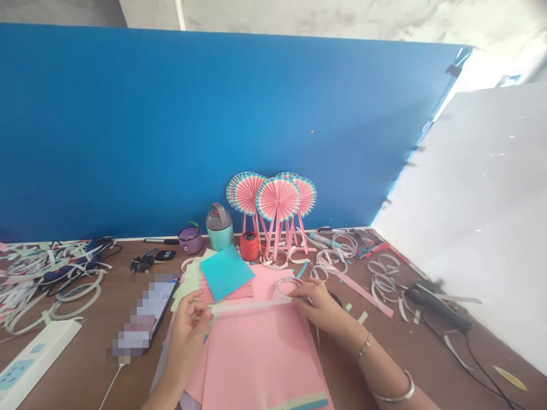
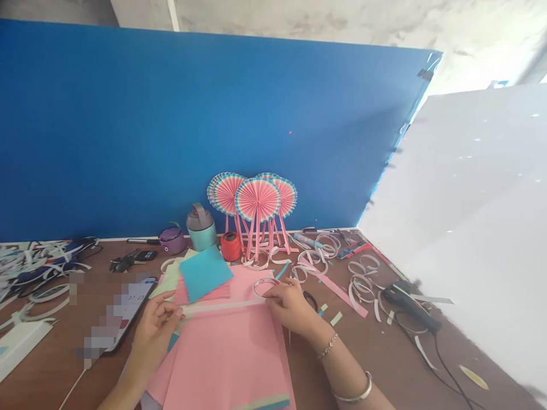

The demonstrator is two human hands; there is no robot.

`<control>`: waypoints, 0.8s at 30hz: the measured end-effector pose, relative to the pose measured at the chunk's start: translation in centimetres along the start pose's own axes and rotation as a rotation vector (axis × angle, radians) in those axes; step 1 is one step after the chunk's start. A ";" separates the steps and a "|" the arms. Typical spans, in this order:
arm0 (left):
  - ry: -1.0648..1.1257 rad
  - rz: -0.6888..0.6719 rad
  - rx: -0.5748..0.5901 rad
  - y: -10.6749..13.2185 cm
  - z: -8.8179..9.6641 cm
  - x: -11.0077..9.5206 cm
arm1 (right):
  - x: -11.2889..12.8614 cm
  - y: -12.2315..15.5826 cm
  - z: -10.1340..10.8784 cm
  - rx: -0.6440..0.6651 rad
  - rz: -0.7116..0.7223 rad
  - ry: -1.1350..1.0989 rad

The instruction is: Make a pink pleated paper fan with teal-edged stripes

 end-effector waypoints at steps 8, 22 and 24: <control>-0.183 -0.046 0.095 -0.1 0.6 0.6 | -0.1 0.1 -0.1 -0.003 0.045 0.106; -0.414 -0.022 0.123 0.2 0.2 0.8 | 0.1 0.1 -0.1 0.070 0.017 0.167; -0.425 -0.027 0.141 0.2 0.2 1.0 | 0.0 0.1 -0.2 0.081 -0.004 0.184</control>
Point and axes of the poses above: each hand's wrist, its own y-axis away from the middle knuckle, its own z-axis out of the back of the hand, x = y × z, the point moved 3 cm from there along -y, towards the middle knuckle, and after that the axes turned 2 degrees about -x, right-handed, at the moved point
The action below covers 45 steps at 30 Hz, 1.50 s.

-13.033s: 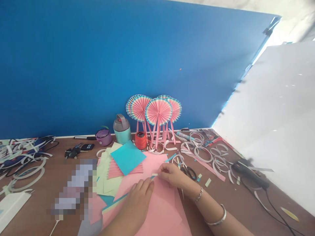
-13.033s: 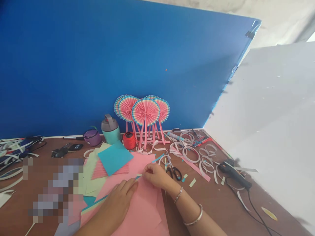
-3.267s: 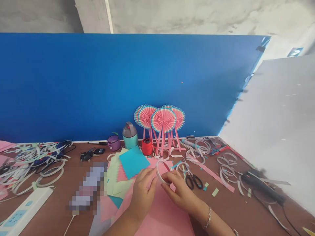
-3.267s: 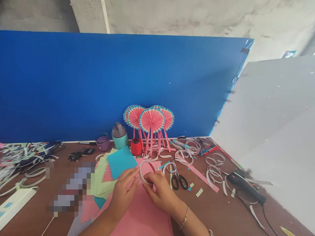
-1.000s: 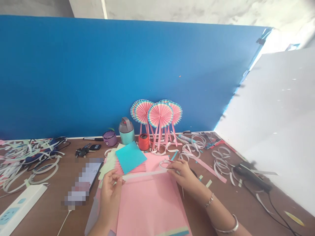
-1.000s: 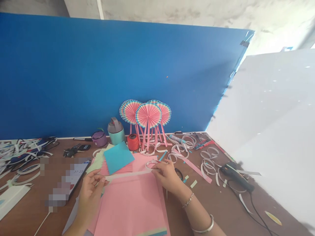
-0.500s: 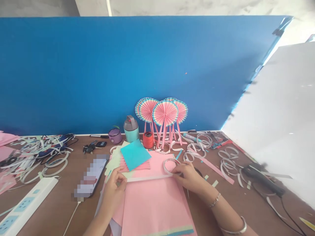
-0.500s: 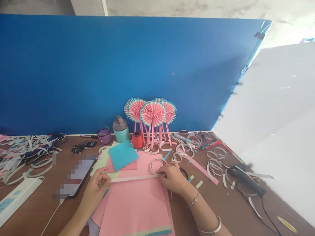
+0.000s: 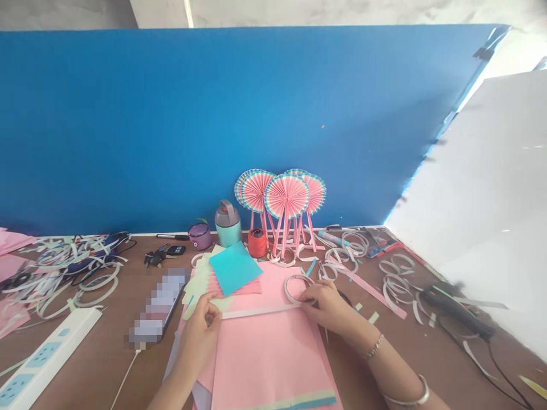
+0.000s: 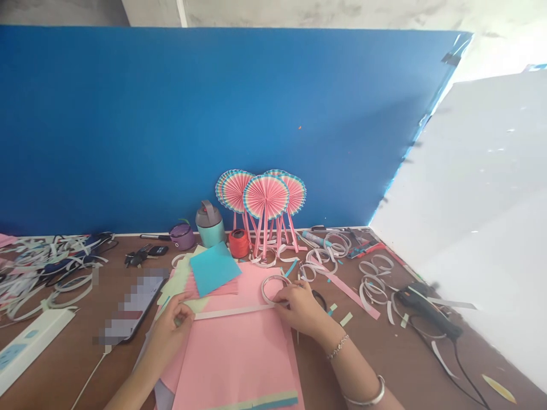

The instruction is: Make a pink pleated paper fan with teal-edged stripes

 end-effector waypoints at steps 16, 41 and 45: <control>-0.001 -0.054 -0.002 -0.2 -0.1 0.0 | -0.1 0.2 0.1 0.025 0.039 -0.118; 0.287 -0.241 -0.400 1.4 0.9 -1.8 | 0.8 -0.3 2.2 -0.274 -0.063 -0.284; 0.344 -0.445 -0.504 2.6 1.8 -3.9 | 0.3 -0.5 1.9 -0.362 -0.138 -0.510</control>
Point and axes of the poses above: each hand's wrist, its own y-axis away from the middle knuckle, its own z-axis out of the back of the hand, x = y × z, the point moved 3 cm from there along -y, towards the middle knuckle, and after that the axes turned 2 degrees about -x, right-handed, at the moved point
